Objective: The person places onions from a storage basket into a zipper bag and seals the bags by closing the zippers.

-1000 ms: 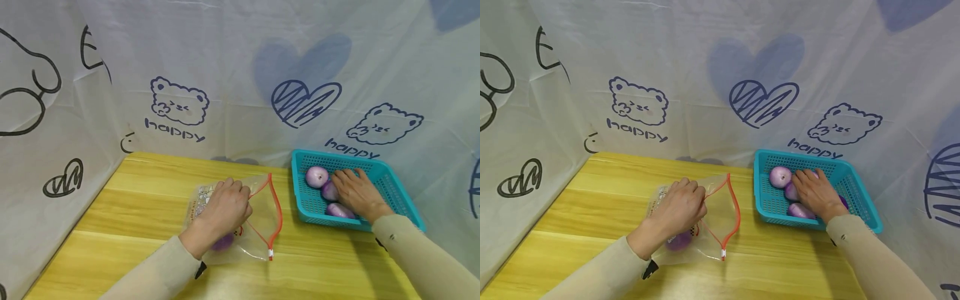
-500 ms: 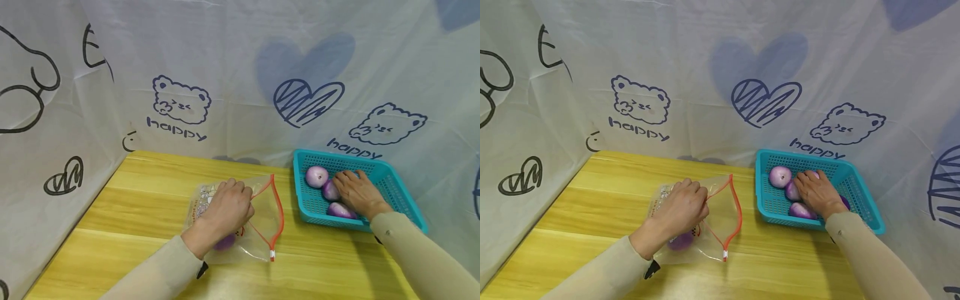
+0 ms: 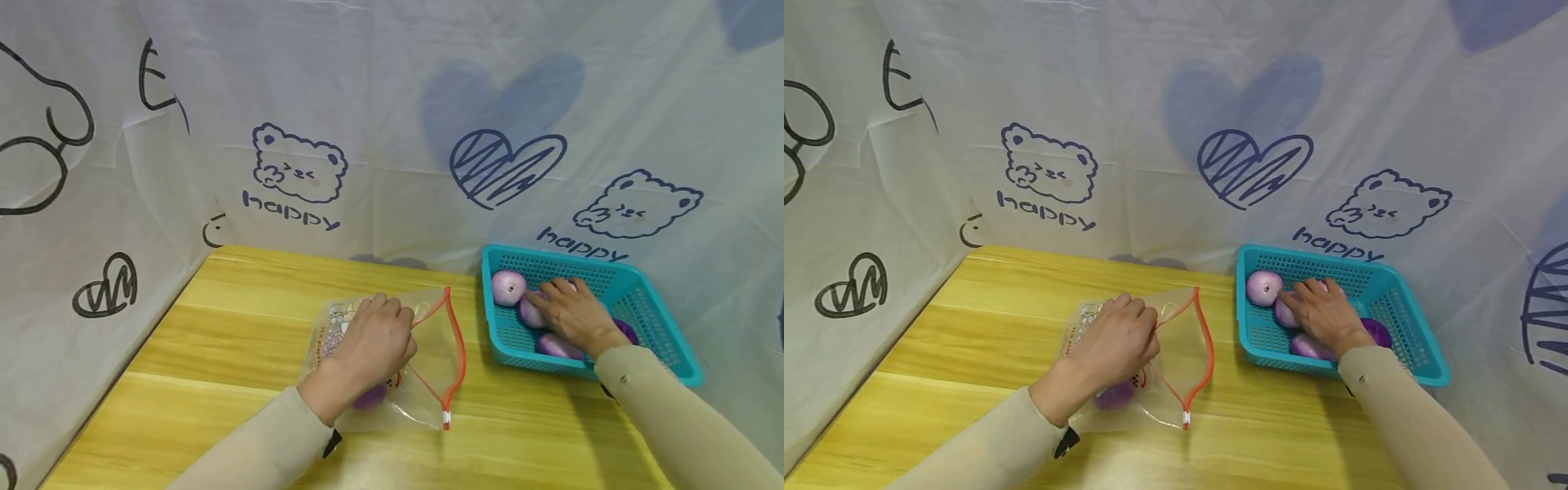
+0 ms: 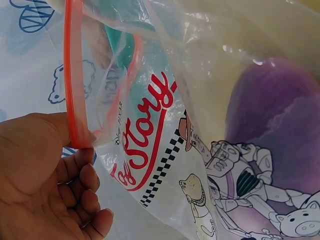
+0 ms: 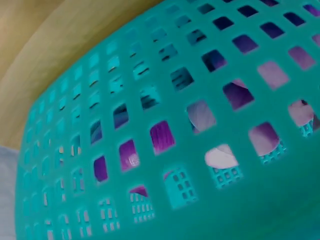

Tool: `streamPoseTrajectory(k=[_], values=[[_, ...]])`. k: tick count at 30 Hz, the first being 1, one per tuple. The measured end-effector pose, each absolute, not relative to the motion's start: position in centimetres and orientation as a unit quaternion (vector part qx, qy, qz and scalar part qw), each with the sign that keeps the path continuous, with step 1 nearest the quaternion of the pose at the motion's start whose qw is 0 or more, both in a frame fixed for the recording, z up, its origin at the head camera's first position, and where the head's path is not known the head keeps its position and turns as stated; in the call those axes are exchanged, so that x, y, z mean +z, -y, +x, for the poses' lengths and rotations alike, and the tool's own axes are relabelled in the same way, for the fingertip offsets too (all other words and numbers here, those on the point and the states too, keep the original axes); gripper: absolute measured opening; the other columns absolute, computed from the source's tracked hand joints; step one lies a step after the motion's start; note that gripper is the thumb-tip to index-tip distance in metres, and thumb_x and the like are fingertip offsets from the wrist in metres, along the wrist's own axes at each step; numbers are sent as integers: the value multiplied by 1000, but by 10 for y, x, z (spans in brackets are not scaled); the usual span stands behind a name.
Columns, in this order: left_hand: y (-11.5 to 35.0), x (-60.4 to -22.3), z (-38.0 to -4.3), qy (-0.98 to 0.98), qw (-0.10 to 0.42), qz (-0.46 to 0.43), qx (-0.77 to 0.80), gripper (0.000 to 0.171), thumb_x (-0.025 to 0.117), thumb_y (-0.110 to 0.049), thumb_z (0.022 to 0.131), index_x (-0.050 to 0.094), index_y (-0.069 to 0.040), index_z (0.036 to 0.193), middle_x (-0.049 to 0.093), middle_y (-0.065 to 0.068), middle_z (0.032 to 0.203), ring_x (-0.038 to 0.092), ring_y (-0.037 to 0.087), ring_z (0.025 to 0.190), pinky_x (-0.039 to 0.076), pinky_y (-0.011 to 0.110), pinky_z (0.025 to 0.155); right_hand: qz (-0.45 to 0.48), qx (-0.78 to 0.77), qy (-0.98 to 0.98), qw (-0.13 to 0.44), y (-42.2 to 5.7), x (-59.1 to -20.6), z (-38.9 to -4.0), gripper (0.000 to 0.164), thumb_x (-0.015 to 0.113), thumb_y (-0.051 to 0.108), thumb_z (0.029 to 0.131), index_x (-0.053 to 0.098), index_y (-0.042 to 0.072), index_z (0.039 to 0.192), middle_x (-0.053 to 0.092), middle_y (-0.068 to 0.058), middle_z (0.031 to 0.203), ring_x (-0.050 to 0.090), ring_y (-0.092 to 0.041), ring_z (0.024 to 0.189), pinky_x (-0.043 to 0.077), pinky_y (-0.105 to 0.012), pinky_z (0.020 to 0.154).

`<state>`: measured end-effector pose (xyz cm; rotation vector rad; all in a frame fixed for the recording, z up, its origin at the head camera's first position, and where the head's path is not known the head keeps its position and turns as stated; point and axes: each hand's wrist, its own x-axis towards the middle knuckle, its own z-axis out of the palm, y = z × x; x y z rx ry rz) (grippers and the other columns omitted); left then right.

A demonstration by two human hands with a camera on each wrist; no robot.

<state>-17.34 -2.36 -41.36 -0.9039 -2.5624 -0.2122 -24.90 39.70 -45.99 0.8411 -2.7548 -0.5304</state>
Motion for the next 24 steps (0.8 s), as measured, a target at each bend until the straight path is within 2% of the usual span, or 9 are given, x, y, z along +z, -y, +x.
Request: streamPoseTrajectory(k=[3,5,8,11,17,24], values=[[24,-414,-173,920,207,-324,-76,19,65,-16,89,51,-15,77,43,-2,73,39,19,73,32,31,66,255,-165,946,116,-396,-461,-249,50,71,19,97,56,5,143,61,-18,132,53,-42,125,42,-63,105],[24,-414,-173,919,208,-325,-78,19,65,-16,88,51,-15,77,43,-2,73,39,19,73,32,31,66,234,-164,951,120,-397,-462,-249,60,74,36,95,55,1,140,60,-21,134,52,-43,127,41,-65,108],[24,-415,-173,918,211,-325,-80,19,65,-15,88,51,-14,76,42,-2,73,39,19,73,32,31,66,215,-176,953,123,-398,-463,-250,76,77,51,89,53,-2,139,59,-23,136,52,-44,129,38,-67,110],[24,-416,-173,918,213,-326,-79,18,65,-15,88,51,-14,76,42,-2,73,40,19,73,32,31,66,209,-188,952,123,-400,-464,-251,84,80,55,86,52,-4,139,58,-25,136,52,-45,129,38,-69,110],[25,-415,-173,920,207,-324,-77,19,65,-15,88,50,-15,76,42,-2,73,40,18,73,33,30,67,204,-187,953,120,-399,-464,-256,87,83,56,82,53,-5,137,57,-26,135,51,-46,127,38,-70,108],[25,-416,-173,920,202,-327,-81,18,65,-16,88,51,-15,76,43,-3,74,40,18,74,33,30,68,188,-186,961,81,-396,-465,-259,88,84,55,80,53,-5,136,57,-27,135,49,-47,129,35,-72,110]])
